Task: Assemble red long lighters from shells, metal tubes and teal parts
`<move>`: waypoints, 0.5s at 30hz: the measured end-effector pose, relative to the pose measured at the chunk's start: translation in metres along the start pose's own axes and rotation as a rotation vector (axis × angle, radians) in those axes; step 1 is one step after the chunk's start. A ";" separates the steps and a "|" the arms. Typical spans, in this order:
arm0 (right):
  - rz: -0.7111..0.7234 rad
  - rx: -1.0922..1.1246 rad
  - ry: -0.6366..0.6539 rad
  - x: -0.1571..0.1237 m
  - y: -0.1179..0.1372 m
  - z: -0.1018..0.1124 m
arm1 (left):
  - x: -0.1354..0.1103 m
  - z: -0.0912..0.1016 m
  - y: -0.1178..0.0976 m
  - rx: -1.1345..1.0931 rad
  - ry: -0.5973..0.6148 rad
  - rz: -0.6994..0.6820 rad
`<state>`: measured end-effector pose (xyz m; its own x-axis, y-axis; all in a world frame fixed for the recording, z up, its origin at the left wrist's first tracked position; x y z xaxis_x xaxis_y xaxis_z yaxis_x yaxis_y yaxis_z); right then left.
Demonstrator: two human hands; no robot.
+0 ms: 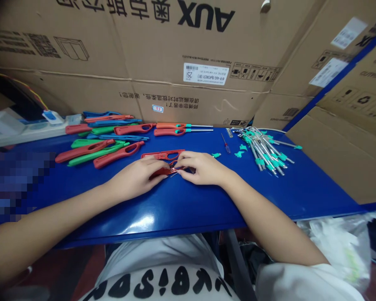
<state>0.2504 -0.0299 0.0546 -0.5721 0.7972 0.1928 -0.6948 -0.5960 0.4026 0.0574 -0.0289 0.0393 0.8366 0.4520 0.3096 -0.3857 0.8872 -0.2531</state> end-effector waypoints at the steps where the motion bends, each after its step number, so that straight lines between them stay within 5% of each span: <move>1: -0.039 -0.031 -0.062 0.001 -0.004 0.004 | 0.000 0.001 0.000 0.020 -0.002 -0.018; 4: -0.275 -0.149 -0.292 0.001 -0.022 0.021 | -0.001 0.002 0.001 0.060 0.006 -0.043; 7: -0.579 -0.226 -0.387 -0.003 -0.049 0.039 | -0.002 0.002 0.007 0.076 0.014 -0.029; 11: -0.999 -0.355 -0.311 -0.018 -0.086 0.060 | -0.003 0.001 0.012 0.069 0.002 -0.047; 15: -1.247 -0.481 -0.206 -0.035 -0.116 0.076 | -0.002 0.001 0.012 0.065 0.010 -0.064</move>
<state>0.3841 0.0186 0.0696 0.5921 0.8021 0.0783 -0.8059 0.5886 0.0636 0.0502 -0.0192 0.0365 0.8640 0.3936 0.3139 -0.3555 0.9185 -0.1731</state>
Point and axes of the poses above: each hand's wrist, its own x-axis towards the middle knuckle, its own z-axis out of the back of the hand, y = z × x, the point moved 4 cm from there along x, towards the middle knuckle, and after that the axes turned 12 degrees about -z, right-handed, at the moved point
